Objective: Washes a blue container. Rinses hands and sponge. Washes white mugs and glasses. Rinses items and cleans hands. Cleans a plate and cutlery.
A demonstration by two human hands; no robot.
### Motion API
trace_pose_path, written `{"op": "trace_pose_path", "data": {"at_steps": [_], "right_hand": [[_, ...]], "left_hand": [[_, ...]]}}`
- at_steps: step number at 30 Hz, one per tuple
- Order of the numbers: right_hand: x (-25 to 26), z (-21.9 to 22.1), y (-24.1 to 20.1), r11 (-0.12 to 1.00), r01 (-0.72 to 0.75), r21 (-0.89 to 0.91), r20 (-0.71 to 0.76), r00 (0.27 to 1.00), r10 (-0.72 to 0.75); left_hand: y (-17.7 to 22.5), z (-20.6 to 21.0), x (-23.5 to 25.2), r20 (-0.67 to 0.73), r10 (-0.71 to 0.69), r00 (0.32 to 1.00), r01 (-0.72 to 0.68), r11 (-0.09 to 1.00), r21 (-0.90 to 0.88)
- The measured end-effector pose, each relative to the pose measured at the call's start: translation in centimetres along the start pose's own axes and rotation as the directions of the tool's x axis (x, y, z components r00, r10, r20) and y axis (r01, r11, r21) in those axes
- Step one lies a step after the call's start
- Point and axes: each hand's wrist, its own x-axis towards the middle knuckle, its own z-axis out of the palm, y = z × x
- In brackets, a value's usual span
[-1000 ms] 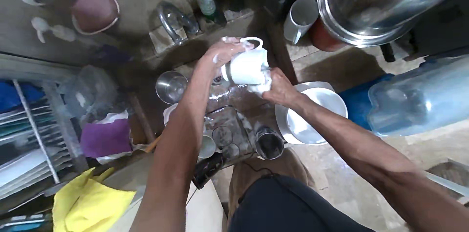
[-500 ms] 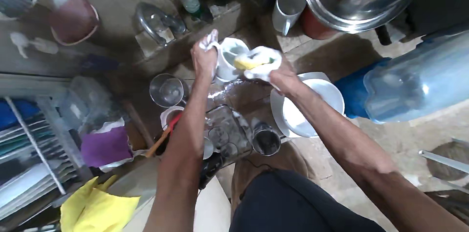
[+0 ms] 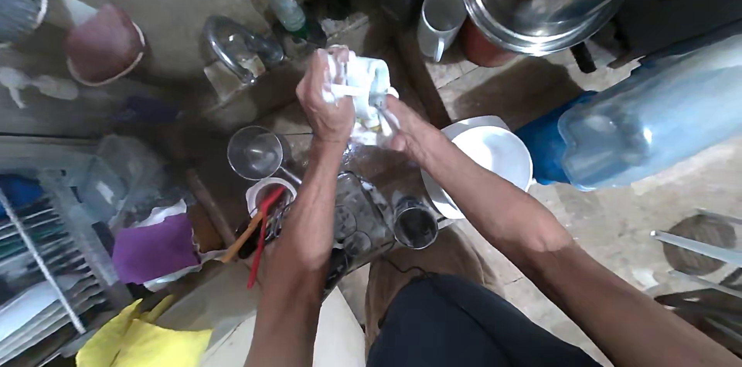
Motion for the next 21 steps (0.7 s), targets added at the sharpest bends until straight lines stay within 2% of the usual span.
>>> {"op": "trace_pose_path", "data": {"at_steps": [1, 3, 5, 6, 8, 9, 10, 11, 12, 13, 14, 15, 17, 20, 21], "right_hand": [[-0.2, 0.3, -0.1, 0.995, -0.042, 0.088, 0.034, 0.999, 0.039], [-0.4, 0.6, -0.5, 0.99, -0.031, 0.14, 0.036, 0.999, 0.027], [0.3, 0.1, -1.1, 0.995, 0.08, 0.064, -0.041, 0.996, -0.078], [0.7, -0.1, -1.3, 0.987, 0.154, -0.045, -0.113, 0.981, -0.158], [1.1, 0.1, -2.0, 0.886, 0.282, -0.367, -0.242, 0.891, -0.383], [1.2, 0.5, -2.2, 0.808, 0.319, -0.495, -0.258, 0.834, -0.488], [1.1, 1.1, -2.3, 0.729, 0.344, -0.592, -0.249, 0.782, -0.571], [1.1, 1.7, -2.4, 0.651, 0.371, -0.662, -0.217, 0.736, -0.641], [1.0, 2.3, -2.4, 0.584, 0.4, -0.706, -0.18, 0.696, -0.695], [0.7, 2.7, -2.4, 0.534, 0.413, -0.738, -0.149, 0.672, -0.725], [0.6, 3.1, -2.4, 0.497, 0.421, -0.759, -0.121, 0.658, -0.743], [0.6, 3.1, -2.4, 0.46, 0.437, -0.773, -0.086, 0.646, -0.758], [0.7, 2.4, -1.5, 0.323, 0.509, -0.798, 0.044, 0.584, -0.811], [0.1, -0.1, -0.4, 0.045, 0.612, -0.789, 0.325, 0.48, -0.815], [-0.3, -0.9, -0.5, 0.017, 0.608, -0.794, 0.347, 0.476, -0.808]], "left_hand": [[-0.2, 0.0, -0.1, 0.024, 0.056, 0.998, -0.055, 0.998, -0.023], [-0.3, -1.0, -0.3, 0.156, 0.165, 0.974, -0.161, 0.986, -0.038], [0.0, -2.7, -0.7, 0.34, 0.214, 0.916, -0.234, 0.972, 0.018], [0.4, -3.4, -1.3, 0.411, 0.181, 0.894, -0.217, 0.975, 0.043], [1.2, -3.6, -2.4, 0.411, 0.035, 0.911, -0.07, 0.995, 0.07], [1.5, -2.9, -2.9, 0.343, -0.095, 0.935, 0.076, 0.995, 0.069], [2.1, -1.9, -2.9, 0.246, -0.285, 0.927, 0.278, 0.959, 0.063], [2.5, -0.6, -2.7, 0.137, -0.481, 0.866, 0.481, 0.876, 0.034], [2.7, 0.8, -2.3, 0.012, -0.626, 0.78, 0.626, 0.779, -0.038], [2.9, 2.0, -2.0, -0.083, -0.729, 0.679, 0.718, 0.684, -0.133], [2.9, 2.9, -1.6, -0.121, -0.803, 0.583, 0.77, 0.594, -0.233], [3.1, 3.6, -1.1, -0.11, -0.857, 0.504, 0.793, 0.509, -0.335], [3.6, 3.9, 0.2, -0.026, -0.917, 0.399, 0.79, 0.358, -0.498], [2.4, 3.0, 1.6, 0.163, -0.931, 0.328, 0.72, 0.135, -0.68], [1.8, 2.6, 1.8, 0.224, -0.915, 0.336, 0.673, 0.067, -0.737]]}}
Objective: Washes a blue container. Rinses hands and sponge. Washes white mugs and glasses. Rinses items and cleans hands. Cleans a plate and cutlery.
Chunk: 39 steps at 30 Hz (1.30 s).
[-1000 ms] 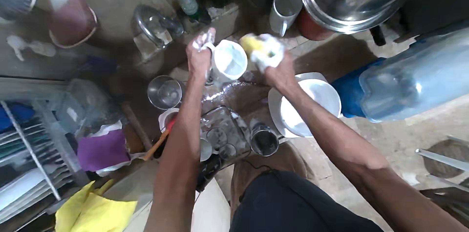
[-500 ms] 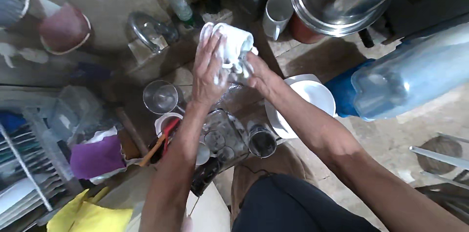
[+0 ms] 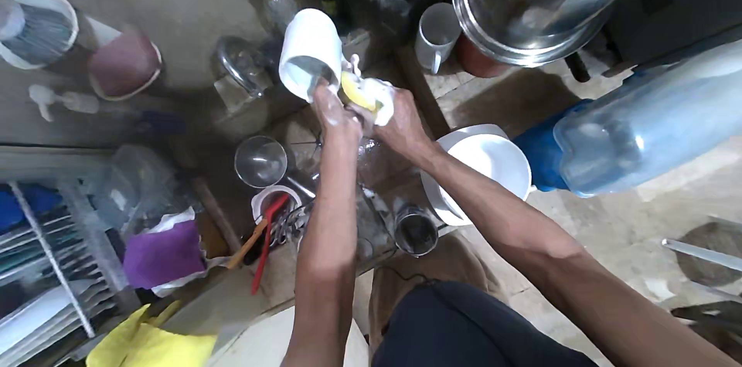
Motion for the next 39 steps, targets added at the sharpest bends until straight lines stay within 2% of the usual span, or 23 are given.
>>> {"op": "trace_pose_path", "data": {"at_steps": [2, 4, 6, 8, 10, 13, 17, 19, 21, 23, 24, 26, 28, 30, 31, 33, 34, 36, 39], "right_hand": [[0.1, -1.0, 0.7, 0.993, -0.114, -0.01, -0.091, 0.99, 0.112], [1.0, -0.7, 1.2, 0.97, -0.243, 0.025, -0.174, 0.954, 0.244], [1.5, 0.2, 0.6, 0.941, -0.338, 0.035, -0.109, 0.934, 0.34], [2.2, 1.0, 0.1, 0.931, -0.365, 0.004, -0.014, 0.931, 0.365], [2.9, 1.0, -0.1, 0.923, -0.383, -0.037, 0.096, 0.918, 0.385], [3.5, 0.5, -0.2, 0.939, -0.324, -0.111, 0.146, 0.93, 0.338], [3.4, 0.0, -0.7, 0.92, -0.157, -0.359, 0.186, 0.954, 0.236], [2.9, 0.2, -0.4, 0.928, -0.141, -0.346, 0.147, 0.968, 0.202], [2.5, 0.2, -0.1, 0.959, -0.178, -0.22, 0.125, 0.97, 0.209], [2.3, -1.1, -0.1, 0.94, -0.336, 0.058, 0.188, 0.929, 0.32], [2.2, -1.8, 0.1, 0.871, -0.433, 0.233, 0.239, 0.894, 0.38], [1.8, -2.1, 1.1, 0.633, -0.563, 0.532, 0.334, 0.826, 0.454], [1.7, -1.5, 1.6, 0.418, -0.584, 0.696, 0.392, 0.796, 0.461], [1.9, 0.0, 1.5, 0.247, -0.586, 0.772, 0.396, 0.747, 0.534], [2.0, 0.6, 1.6, 0.185, -0.579, 0.794, 0.403, 0.73, 0.552], [2.2, 0.6, 1.6, 0.141, -0.574, 0.807, 0.41, 0.715, 0.566], [2.3, 0.4, 1.5, 0.137, -0.577, 0.805, 0.407, 0.706, 0.58], [2.0, 0.2, 1.5, 0.102, -0.587, 0.803, 0.421, 0.68, 0.6], [2.0, -0.1, 1.3, 0.133, -0.543, 0.829, 0.409, 0.751, 0.518]], "left_hand": [[0.4, -0.7, 0.3, 0.099, -0.013, 0.995, 0.026, 0.99, -0.136], [0.3, -0.8, -0.5, 0.139, -0.031, 0.99, 0.051, 0.988, -0.143], [-0.9, -0.6, -1.5, 0.092, -0.031, 0.995, 0.037, 0.998, -0.057], [-2.2, -0.2, -2.3, 0.0, -0.029, 1.0, 0.029, 0.999, 0.025], [-2.9, -0.7, -2.0, -0.047, -0.006, 0.999, 0.007, 1.0, 0.021], [-3.7, -1.9, -1.8, -0.029, 0.045, 0.999, -0.044, 0.998, 0.037], [-4.1, -2.8, -2.2, -0.039, 0.088, 0.995, -0.08, 0.981, 0.177], [-4.3, -3.3, -1.6, -0.064, 0.108, 0.992, -0.094, 0.977, 0.191], [-3.8, -4.2, -1.2, 0.002, 0.215, 0.977, -0.208, 0.946, 0.249], [-2.5, -5.5, -0.5, 0.178, 0.404, 0.897, -0.442, 0.814, 0.377], [-1.7, -5.9, -0.1, 0.311, 0.499, 0.809, -0.588, 0.694, 0.416], [0.0, -6.8, 0.7, 0.563, 0.542, 0.624, -0.782, 0.417, 0.464], [0.8, -6.4, 1.1, 0.71, 0.531, 0.463, -0.871, 0.124, 0.476], [1.2, -5.4, 0.8, 0.806, 0.464, 0.368, -0.89, -0.074, 0.449], [1.2, -5.2, 0.7, 0.831, 0.439, 0.342, -0.894, -0.12, 0.431], [1.1, -4.9, 0.7, 0.85, 0.428, 0.306, -0.905, -0.147, 0.4], [1.0, -4.9, 0.6, 0.845, 0.439, 0.305, -0.906, -0.14, 0.399], [0.8, -5.3, 0.1, 0.8, 0.48, 0.359, -0.897, -0.061, 0.439], [0.1, -5.2, -0.3, 0.626, 0.548, 0.556, -0.806, 0.17, 0.567]]}}
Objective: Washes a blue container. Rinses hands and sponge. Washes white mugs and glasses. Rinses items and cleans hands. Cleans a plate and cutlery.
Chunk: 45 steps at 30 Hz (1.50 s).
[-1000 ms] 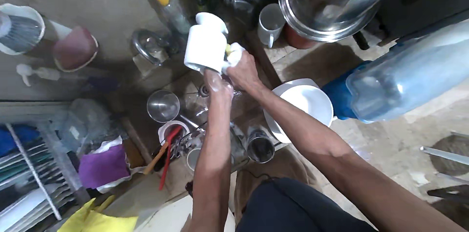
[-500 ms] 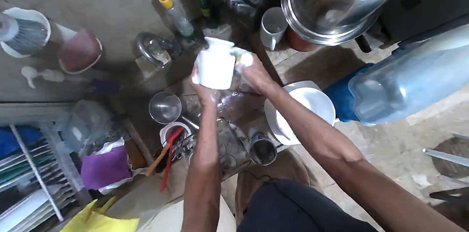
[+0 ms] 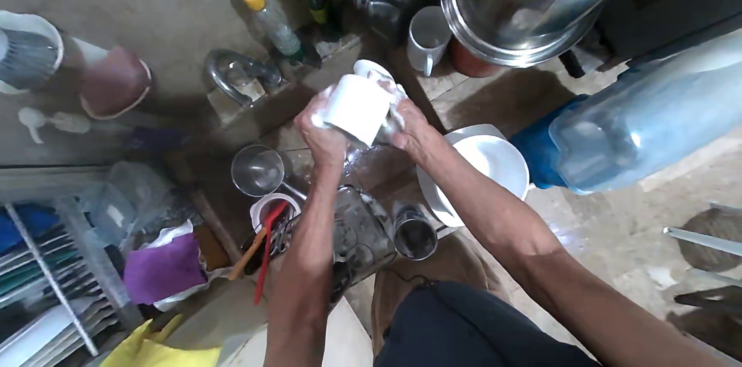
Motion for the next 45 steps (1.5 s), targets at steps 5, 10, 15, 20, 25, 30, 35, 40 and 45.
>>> {"op": "trace_pose_path", "data": {"at_steps": [5, 10, 15, 20, 25, 30, 35, 40, 45], "right_hand": [[-0.2, -0.7, 0.2, 0.984, 0.152, -0.096, 0.121, 0.983, -0.14], [-1.4, -0.6, -0.7, 0.967, 0.107, -0.231, 0.099, 0.991, -0.086], [-1.1, -1.1, -3.0, 0.812, -0.186, -0.554, -0.08, 0.982, 0.17], [-1.2, -0.8, -2.7, 0.915, -0.306, -0.262, 0.053, 0.943, 0.33], [-0.4, -1.1, -1.6, 0.946, -0.085, -0.313, 0.009, 0.996, 0.093], [-0.5, -1.4, -2.0, 0.847, 0.293, -0.443, 0.167, 0.955, -0.244], [0.1, -2.5, -2.3, 0.639, 0.599, -0.482, 0.371, 0.801, -0.47], [0.1, -3.5, -3.1, 0.638, 0.669, -0.381, 0.474, 0.734, -0.486], [-1.6, -3.1, -3.1, 0.767, 0.589, -0.256, 0.454, 0.774, -0.442]], "left_hand": [[3.6, -1.1, 0.7, 0.052, -0.293, 0.955, 0.286, 0.951, 0.116], [4.5, -2.0, -0.1, 0.003, -0.158, 0.987, 0.151, 0.949, 0.275], [2.1, -2.5, -0.9, 0.153, 0.166, 0.974, -0.203, 0.941, 0.269], [0.9, -3.2, 1.6, 0.47, 0.21, 0.857, -0.369, 0.887, 0.277], [3.1, -2.0, 0.9, 0.192, -0.323, 0.927, 0.273, 0.93, 0.246], [5.6, -0.4, -1.0, 0.309, -0.724, 0.617, 0.765, 0.46, -0.451], [6.3, -0.2, -3.4, 0.781, -0.492, 0.386, 0.777, -0.282, -0.562], [6.8, 1.1, -5.0, 0.887, -0.273, 0.371, 0.768, -0.447, -0.459], [7.3, 1.1, -4.9, 0.864, -0.274, 0.423, 0.723, -0.473, -0.504]]}}
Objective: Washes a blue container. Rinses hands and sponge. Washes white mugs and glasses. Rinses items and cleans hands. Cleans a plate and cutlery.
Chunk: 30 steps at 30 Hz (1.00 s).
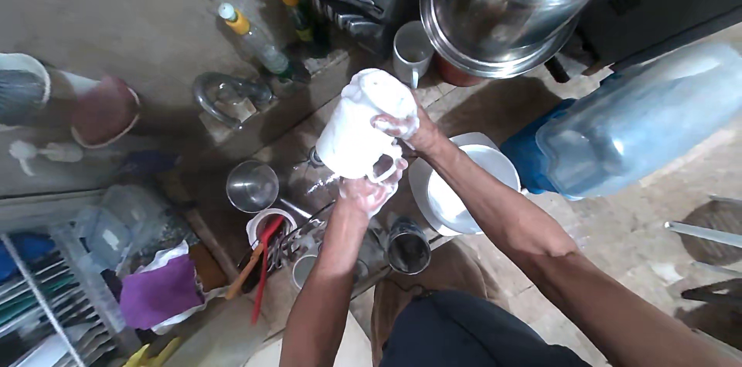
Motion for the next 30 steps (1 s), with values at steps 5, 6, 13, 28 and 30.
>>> {"op": "trace_pose_path", "data": {"at_steps": [5, 6, 13, 28, 30], "right_hand": [[0.0, 0.0, -0.3, 0.996, 0.016, -0.082, -0.006, 1.0, -0.017], [0.1, -0.2, -0.5, 0.989, 0.043, -0.142, 0.028, 0.999, -0.039], [1.3, -2.9, -4.0, 0.717, 0.145, -0.682, 0.413, 0.885, 0.214], [1.7, -0.9, -4.8, 0.293, 0.466, -0.835, 0.544, 0.781, 0.308], [2.1, -1.0, -4.6, 0.357, 0.431, -0.829, 0.554, 0.721, 0.417]], "left_hand": [[-0.4, 0.2, -0.7, -0.046, 0.065, 0.997, -0.065, 0.998, 0.008], [-0.2, 0.0, -0.8, -0.058, 0.058, 0.997, -0.056, 0.998, 0.038], [5.5, -2.1, -1.8, -0.071, 0.016, 0.997, 0.016, 0.904, 0.428], [8.5, 2.6, -2.4, 0.013, 0.432, 0.902, 0.15, -0.342, 0.928], [9.4, 1.0, -2.1, 0.168, 0.343, 0.924, 0.0, -0.44, 0.898]]}}
